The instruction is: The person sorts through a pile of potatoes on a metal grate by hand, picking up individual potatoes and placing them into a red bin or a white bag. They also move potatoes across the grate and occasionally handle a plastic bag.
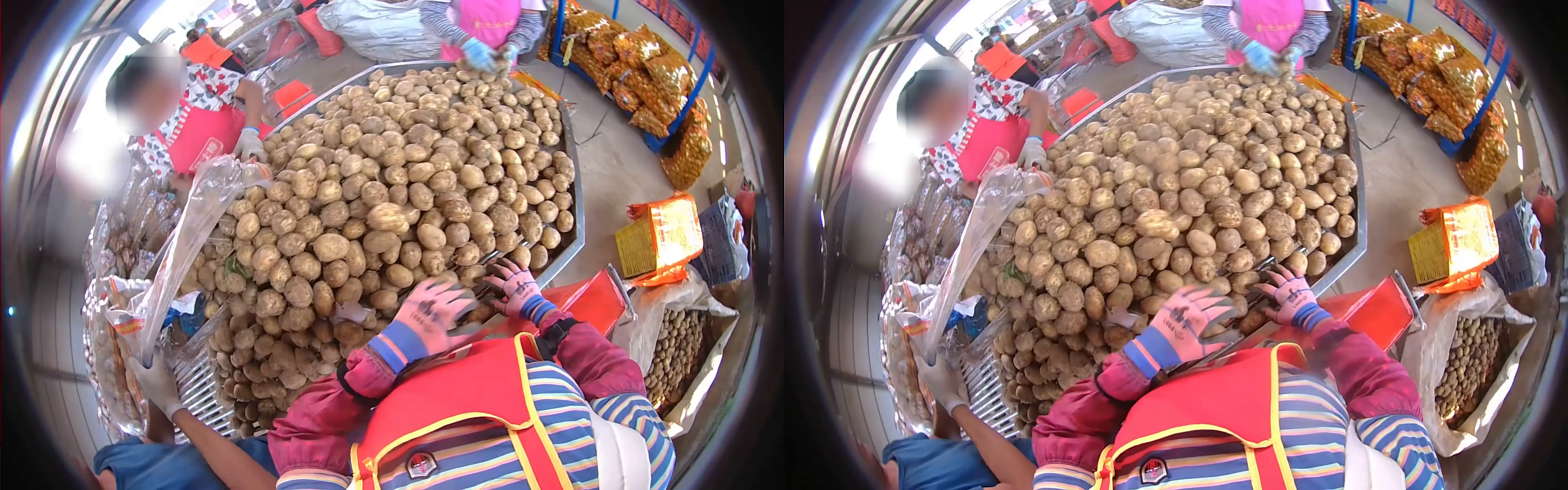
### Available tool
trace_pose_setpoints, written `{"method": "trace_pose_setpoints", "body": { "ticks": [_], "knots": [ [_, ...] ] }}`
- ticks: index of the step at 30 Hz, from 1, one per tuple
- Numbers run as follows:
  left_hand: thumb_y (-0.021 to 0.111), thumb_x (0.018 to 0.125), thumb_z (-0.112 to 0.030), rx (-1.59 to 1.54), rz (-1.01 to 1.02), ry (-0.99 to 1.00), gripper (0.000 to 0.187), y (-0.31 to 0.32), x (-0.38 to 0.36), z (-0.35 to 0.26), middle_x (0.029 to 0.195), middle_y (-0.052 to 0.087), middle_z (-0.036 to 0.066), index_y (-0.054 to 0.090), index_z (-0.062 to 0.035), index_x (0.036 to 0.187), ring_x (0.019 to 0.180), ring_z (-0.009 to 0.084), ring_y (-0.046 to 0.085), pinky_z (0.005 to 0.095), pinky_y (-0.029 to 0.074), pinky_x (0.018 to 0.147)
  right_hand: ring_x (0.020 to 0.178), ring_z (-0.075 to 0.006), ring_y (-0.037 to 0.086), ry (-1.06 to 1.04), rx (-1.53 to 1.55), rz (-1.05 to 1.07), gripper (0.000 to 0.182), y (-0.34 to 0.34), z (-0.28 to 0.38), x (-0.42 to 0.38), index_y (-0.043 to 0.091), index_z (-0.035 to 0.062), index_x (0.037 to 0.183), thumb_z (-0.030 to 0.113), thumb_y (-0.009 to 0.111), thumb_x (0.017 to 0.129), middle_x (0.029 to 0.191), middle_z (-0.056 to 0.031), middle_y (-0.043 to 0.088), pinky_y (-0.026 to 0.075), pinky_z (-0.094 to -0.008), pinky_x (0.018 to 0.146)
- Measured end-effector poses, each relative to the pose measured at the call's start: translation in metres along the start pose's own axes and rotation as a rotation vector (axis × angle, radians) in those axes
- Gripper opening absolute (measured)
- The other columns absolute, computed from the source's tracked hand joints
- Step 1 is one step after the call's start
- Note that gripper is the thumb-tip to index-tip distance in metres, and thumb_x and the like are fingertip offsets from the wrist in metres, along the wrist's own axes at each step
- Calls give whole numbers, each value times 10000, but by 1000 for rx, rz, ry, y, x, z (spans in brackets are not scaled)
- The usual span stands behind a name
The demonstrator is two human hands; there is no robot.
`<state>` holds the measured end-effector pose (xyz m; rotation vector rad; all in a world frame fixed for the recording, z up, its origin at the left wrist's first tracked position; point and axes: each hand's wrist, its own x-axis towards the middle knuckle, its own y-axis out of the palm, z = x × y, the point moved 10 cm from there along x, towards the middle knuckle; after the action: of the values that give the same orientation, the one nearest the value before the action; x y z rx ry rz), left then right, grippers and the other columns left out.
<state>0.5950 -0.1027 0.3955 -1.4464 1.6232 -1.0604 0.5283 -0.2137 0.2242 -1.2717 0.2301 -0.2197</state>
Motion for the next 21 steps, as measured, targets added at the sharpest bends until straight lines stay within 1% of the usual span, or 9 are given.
{"method": "trace_pose_setpoints", "body": {
  "ticks": [3, 5, 8, 10, 14, 16, 17, 19, 21],
  "knots": [
    [623, 762, -360, -16, -106, 172, 404, -105, 18, -93, 1048, 616, 96, 582, -80, 1051, 1068, 309, 552, 439, 394, 964, 1266, -299, 382, -30, 62, -59, 600, 1, -2, 0, 539, 195, 1244, 395, 668, 693, 1306, -90, 487, 249, -471, 1070],
    [594, 713, -281, -17, -410, 479, 421, -151, -9, -157, 966, 570, 122, 548, 6, 1018, 1047, 299, 530, 389, 416, 938, 1257, -302, 389, -33, 56, -62, 582, -9, 6, -1, 551, 183, 1223, 381, 672, 690, 1297, -91, 491, 258, -462, 1067],
    [552, 776, -207, -8, -823, -3, 383, -233, -187, -16, 1030, 558, 141, 518, 26, 1078, 1000, 273, 552, 367, 443, 893, 1236, -336, 415, 0, 14, -91, 514, -16, 8, 0, 589, 158, 1173, 381, 670, 717, 1262, -114, 520, 328, -471, 1023],
    [524, 818, -158, -295, -1072, -468, 360, -224, -368, 125, 1073, 551, 154, 499, 40, 1118, 969, 255, 567, 353, 461, 863, 1239, -331, 413, -4, 5, -92, 515, -14, 7, 0, 584, 161, 1183, 377, 665, 723, 1266, -115, 516, 319, -468, 1030],
    [467, 903, -60, -649, -950, -974, 322, -150, -575, 291, 1158, 535, 179, 460, 67, 1198, 906, 220, 597, 324, 497, 802, 1236, -323, 408, 5, 30, -86, 506, -12, 7, -2, 570, 166, 1180, 338, 660, 713, 1271, -121, 500, 297, -473, 1043],
    [475, 909, -74, -541, -817, -848, 325, -188, -512, 258, 1167, 542, 172, 468, 54, 1208, 920, 218, 597, 330, 490, 816, 1229, -323, 416, 9, 26, -107, 500, -14, 8, -1, 571, 166, 1174, 332, 660, 711, 1267, -117, 503, 300, -473, 1040],
    [496, 894, -112, -418, -786, -661, 337, -212, -381, 180, 1154, 554, 159, 485, 33, 1198, 950, 224, 590, 343, 475, 845, 1230, -318, 416, 8, 24, -117, 497, -15, 8, -1, 571, 171, 1172, 332, 662, 711, 1264, -111, 506, 301, -473, 1038],
    [539, 864, -188, -116, -663, -82, 363, -228, -166, 11, 1128, 577, 133, 520, -7, 1177, 1010, 238, 575, 370, 444, 904, 1232, -316, 414, 21, 27, -111, 495, -13, 6, -2, 570, 174, 1173, 331, 660, 713, 1264, -110, 506, 301, -472, 1038],
    [581, 833, -264, -57, -575, 386, 390, -184, -61, -109, 1102, 599, 107, 554, -48, 1157, 1069, 251, 560, 396, 413, 962, 1235, -310, 410, 22, 4, -109, 502, -12, 4, -1, 561, 185, 1187, 338, 650, 717, 1267, -109, 504, 299, -470, 1039]
  ]
}}
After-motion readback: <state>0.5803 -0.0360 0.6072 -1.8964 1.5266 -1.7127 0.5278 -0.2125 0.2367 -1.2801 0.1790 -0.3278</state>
